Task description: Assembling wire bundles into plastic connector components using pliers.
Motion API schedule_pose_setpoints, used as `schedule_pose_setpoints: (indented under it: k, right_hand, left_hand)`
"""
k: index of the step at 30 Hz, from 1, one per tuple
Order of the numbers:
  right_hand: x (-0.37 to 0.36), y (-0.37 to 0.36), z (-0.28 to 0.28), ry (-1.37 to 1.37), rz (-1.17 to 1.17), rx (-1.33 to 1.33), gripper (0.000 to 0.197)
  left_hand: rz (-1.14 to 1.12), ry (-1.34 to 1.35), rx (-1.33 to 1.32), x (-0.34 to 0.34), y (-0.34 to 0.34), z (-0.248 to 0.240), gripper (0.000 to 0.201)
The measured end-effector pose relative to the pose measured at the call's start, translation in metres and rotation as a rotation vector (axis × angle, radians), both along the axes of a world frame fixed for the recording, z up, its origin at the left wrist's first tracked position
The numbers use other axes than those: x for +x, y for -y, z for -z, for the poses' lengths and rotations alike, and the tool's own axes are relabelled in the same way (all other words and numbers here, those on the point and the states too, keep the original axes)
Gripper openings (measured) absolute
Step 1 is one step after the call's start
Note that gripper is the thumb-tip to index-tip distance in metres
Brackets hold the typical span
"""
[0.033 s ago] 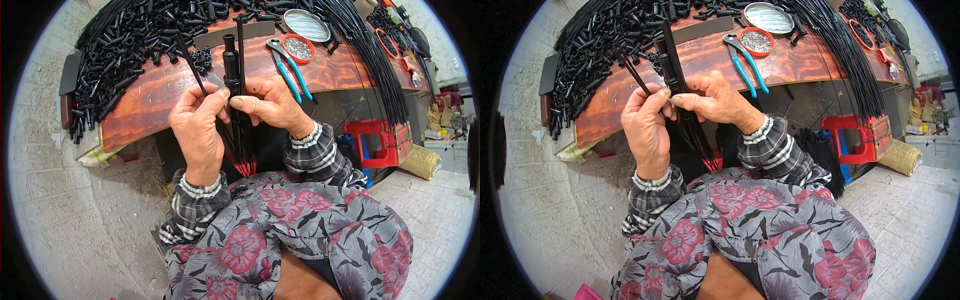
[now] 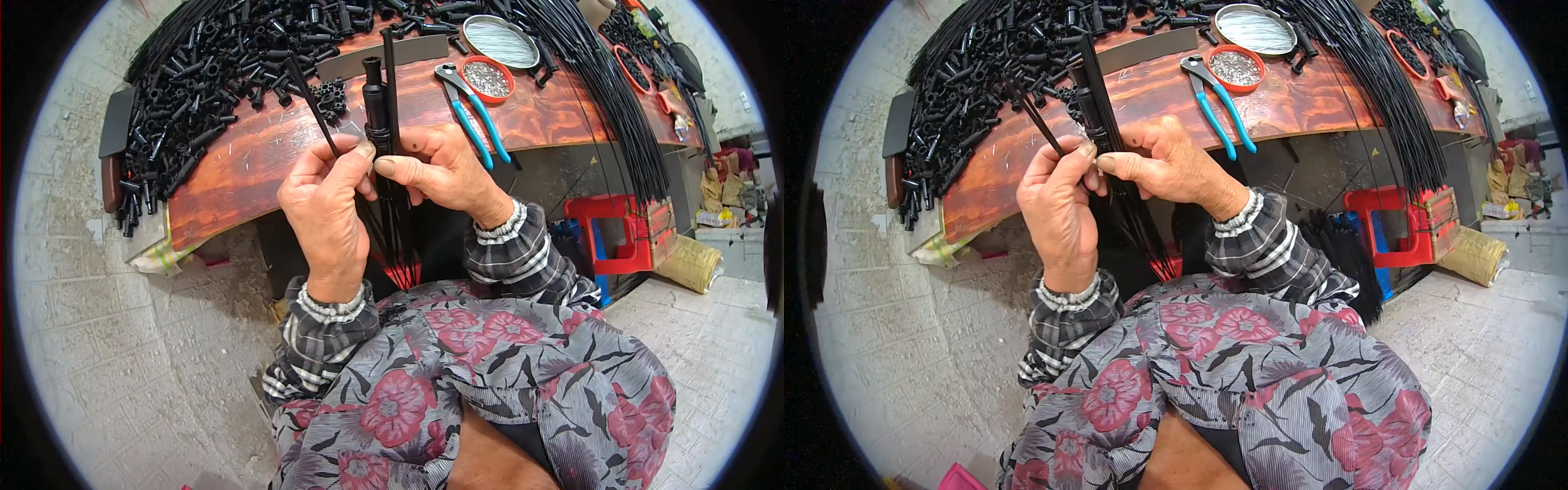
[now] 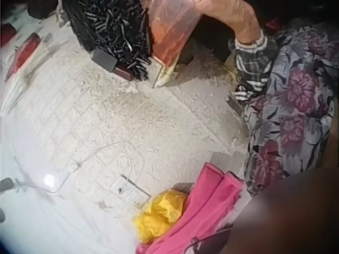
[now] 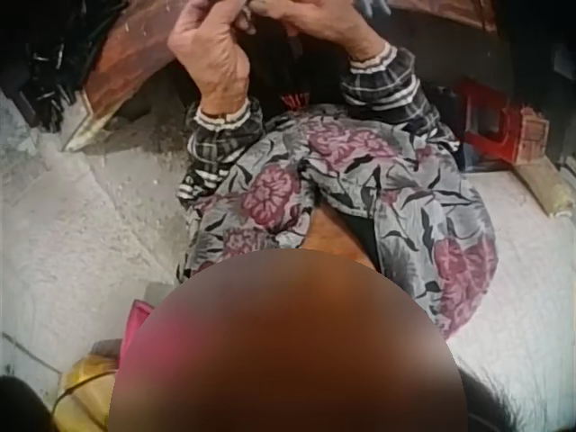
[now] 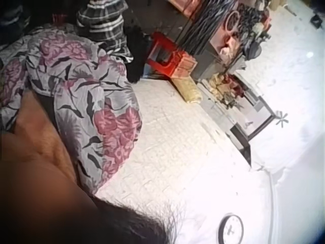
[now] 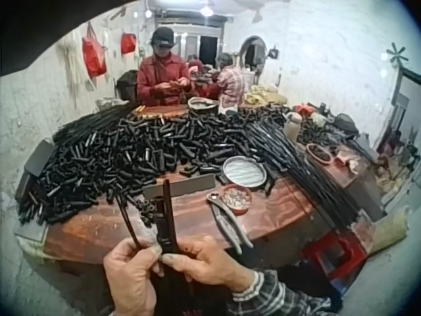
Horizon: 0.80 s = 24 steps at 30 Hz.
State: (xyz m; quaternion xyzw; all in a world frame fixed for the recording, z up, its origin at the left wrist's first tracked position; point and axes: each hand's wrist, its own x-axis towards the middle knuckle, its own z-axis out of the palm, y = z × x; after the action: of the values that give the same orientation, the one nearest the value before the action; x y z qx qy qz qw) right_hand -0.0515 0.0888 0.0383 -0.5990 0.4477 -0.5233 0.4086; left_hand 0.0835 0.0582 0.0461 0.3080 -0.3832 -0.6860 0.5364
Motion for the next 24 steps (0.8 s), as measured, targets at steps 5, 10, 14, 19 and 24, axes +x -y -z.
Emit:
schedule_pose_setpoints:
  k: [5,10,14,19,24]
  right_hand:
    - [0.001,-0.001,0.002,-0.012,0.064,0.008,0.022]
    - [0.004,-0.003,-0.004,-0.108,0.154,-0.096,0.02]
    - [0.006,-0.002,0.001,-0.081,0.214,-0.103,0.019]
    - [0.007,-0.003,0.001,-0.071,0.254,-0.105,0.018]
    - [0.011,0.004,0.01,-0.312,0.471,-0.252,0.017]
  left_hand:
    - [-0.087,-0.024,-0.028,-0.014,-0.001,0.003,0.013]
    - [-0.186,0.104,-0.138,-0.016,-0.004,0.001,0.012]
    - [-0.204,0.187,-0.15,-0.021,-0.007,-0.005,0.007]
    - [-0.161,0.231,-0.129,-0.021,-0.012,-0.008,0.009]
    - [-0.212,0.427,-0.33,-0.024,-0.009,0.007,0.016]
